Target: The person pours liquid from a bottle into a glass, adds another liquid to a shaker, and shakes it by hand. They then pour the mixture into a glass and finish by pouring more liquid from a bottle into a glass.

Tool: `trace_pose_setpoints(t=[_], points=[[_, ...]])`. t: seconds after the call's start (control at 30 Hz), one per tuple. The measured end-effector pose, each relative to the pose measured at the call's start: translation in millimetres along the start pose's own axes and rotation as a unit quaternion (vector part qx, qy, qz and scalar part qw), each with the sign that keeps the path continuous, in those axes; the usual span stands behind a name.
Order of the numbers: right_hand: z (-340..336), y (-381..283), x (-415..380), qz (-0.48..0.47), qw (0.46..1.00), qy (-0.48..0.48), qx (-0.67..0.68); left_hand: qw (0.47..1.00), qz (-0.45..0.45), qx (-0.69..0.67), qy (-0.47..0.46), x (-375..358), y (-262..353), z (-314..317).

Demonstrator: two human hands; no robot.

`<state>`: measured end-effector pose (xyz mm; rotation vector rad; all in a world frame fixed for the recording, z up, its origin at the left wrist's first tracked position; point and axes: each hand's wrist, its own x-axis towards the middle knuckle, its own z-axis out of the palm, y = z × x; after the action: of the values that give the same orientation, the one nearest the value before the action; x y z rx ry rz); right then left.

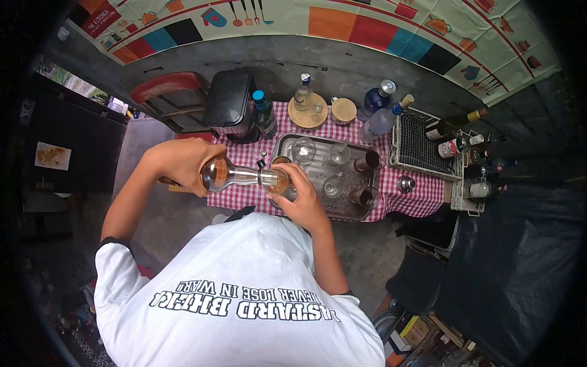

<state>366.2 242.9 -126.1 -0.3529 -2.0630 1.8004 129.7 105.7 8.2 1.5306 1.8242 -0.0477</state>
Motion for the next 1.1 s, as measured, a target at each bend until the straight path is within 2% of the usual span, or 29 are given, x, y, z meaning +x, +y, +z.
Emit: trace_pose_setpoints(t=[0.5, 0.57, 0.8, 0.87, 1.1], points=[[58, 3, 19, 0.001, 1.0, 0.021, 0.004, 0.999, 0.023, -0.003, -0.023, -22, -59, -2], [63, 4, 21, 0.002, 1.0, 0.02, 0.021, 0.999, 0.041, -0.011, 0.004, -23, -68, 1], [80, 7, 22, -0.003, 1.0, 0.026, 0.012, 0.998, 0.068, -0.014, 0.002, -30, -82, 2], [85, 7, 22, -0.004, 0.999, 0.031, 0.015, 0.999, 0.038, 0.01, -0.033, -34, -78, -3], [94, 5, 22, -0.01, 1.0, 0.027, 0.003, 0.998, 0.056, -0.003, -0.016, -41, -88, 3]])
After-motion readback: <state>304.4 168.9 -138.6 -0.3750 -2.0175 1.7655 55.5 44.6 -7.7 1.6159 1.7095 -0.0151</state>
